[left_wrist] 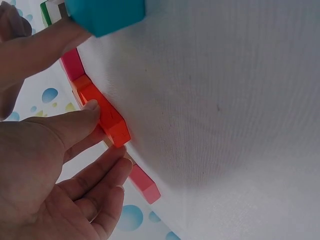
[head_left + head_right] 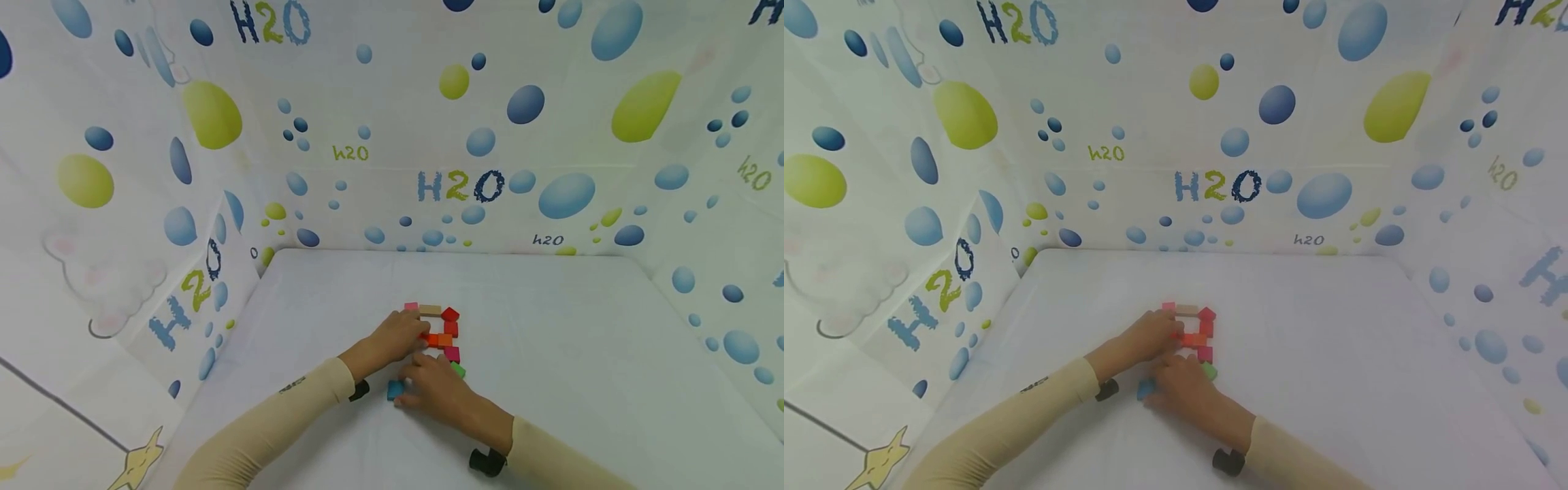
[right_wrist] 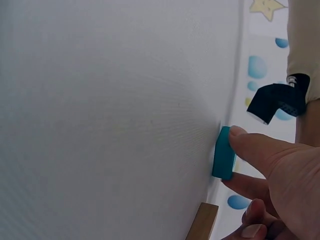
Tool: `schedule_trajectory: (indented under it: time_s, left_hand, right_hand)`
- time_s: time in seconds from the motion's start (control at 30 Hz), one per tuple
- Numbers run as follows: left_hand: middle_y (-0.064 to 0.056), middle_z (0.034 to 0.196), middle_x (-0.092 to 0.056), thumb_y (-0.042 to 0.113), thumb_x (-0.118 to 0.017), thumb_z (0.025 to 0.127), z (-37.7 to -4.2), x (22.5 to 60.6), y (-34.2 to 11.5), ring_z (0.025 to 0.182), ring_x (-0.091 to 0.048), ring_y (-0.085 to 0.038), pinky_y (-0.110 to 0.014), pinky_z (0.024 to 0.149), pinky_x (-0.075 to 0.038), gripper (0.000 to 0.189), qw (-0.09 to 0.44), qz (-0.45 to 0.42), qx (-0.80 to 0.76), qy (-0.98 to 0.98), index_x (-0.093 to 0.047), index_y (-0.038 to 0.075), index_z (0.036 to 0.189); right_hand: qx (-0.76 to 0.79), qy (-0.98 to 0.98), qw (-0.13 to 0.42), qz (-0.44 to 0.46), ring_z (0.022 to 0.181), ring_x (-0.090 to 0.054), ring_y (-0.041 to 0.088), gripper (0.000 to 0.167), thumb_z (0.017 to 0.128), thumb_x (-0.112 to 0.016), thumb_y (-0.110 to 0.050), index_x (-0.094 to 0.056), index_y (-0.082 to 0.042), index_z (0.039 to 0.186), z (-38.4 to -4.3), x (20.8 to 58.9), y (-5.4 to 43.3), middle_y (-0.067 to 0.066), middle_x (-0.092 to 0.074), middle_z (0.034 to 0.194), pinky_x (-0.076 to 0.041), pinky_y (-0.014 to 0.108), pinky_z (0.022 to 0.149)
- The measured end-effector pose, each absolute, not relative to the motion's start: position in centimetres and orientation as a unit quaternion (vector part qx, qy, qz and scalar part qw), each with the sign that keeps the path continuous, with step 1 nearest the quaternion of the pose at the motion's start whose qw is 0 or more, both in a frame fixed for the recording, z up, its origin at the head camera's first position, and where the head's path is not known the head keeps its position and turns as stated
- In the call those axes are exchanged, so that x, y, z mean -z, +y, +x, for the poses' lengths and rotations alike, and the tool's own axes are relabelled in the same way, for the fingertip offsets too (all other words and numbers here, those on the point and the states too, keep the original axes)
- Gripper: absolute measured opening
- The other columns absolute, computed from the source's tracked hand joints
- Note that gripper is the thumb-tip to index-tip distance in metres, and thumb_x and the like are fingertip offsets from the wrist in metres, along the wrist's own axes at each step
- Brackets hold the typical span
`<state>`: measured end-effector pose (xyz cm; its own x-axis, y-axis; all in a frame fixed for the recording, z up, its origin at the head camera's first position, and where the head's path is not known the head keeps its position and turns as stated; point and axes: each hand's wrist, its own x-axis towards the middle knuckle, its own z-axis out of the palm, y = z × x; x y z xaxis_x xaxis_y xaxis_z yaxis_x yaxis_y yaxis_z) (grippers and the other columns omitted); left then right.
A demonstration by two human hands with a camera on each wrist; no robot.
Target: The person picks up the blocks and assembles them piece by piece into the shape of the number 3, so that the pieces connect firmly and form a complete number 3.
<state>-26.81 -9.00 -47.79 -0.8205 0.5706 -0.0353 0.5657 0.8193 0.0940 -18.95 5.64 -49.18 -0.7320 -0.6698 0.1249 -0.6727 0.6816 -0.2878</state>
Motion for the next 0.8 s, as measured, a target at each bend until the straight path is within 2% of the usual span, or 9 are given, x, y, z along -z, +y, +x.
schedule_trajectory:
  time_s: [0.3,0.53,0.63,0.8]
  left_hand:
    - [0.002,0.098,-0.068,0.034,-0.072,0.102,-27.09,47.98,-9.03,0.095,-0.060,-0.014,-0.034,0.090,-0.055,0.021,0.029,0.303,-0.040,0.952,-0.076,0.019,0.116]
    - [0.001,0.100,-0.068,0.031,-0.072,0.103,-27.06,47.90,-9.15,0.095,-0.059,-0.014,-0.033,0.089,-0.054,0.021,0.024,0.308,-0.039,0.950,-0.077,0.019,0.118]
    - [0.002,0.096,-0.068,0.031,-0.072,0.102,-27.05,47.88,-9.09,0.091,-0.058,-0.013,-0.031,0.086,-0.054,0.019,0.023,0.312,-0.033,0.949,-0.077,0.018,0.116]
    - [0.002,0.097,-0.069,0.031,-0.074,0.101,-27.11,47.99,-8.98,0.092,-0.059,-0.012,-0.031,0.087,-0.055,0.020,0.025,0.310,-0.027,0.950,-0.077,0.019,0.117]
  right_hand:
    - [-0.151,-0.921,0.020,0.359,0.106,-0.064,0.014,0.042,0.085,-0.087,-0.050,-0.079,-0.018,0.112,-19.16,49.58,5.82,-0.005,-0.071,0.110,-0.056,0.041,0.087]
    - [-0.158,-0.921,0.044,0.352,0.097,-0.058,0.011,0.040,0.084,-0.089,-0.047,-0.079,-0.017,0.110,-19.22,49.53,6.04,-0.005,-0.065,0.101,-0.051,0.032,0.078]
    - [-0.166,-0.923,0.041,0.346,0.097,-0.057,0.011,0.041,0.083,-0.090,-0.045,-0.080,-0.016,0.111,-19.19,49.35,6.11,-0.004,-0.063,0.101,-0.047,0.030,0.076]
    - [-0.174,-0.926,0.034,0.334,0.101,-0.059,0.012,0.043,0.083,-0.090,-0.044,-0.080,-0.015,0.113,-19.35,49.31,6.28,-0.003,-0.064,0.105,-0.048,0.030,0.076]
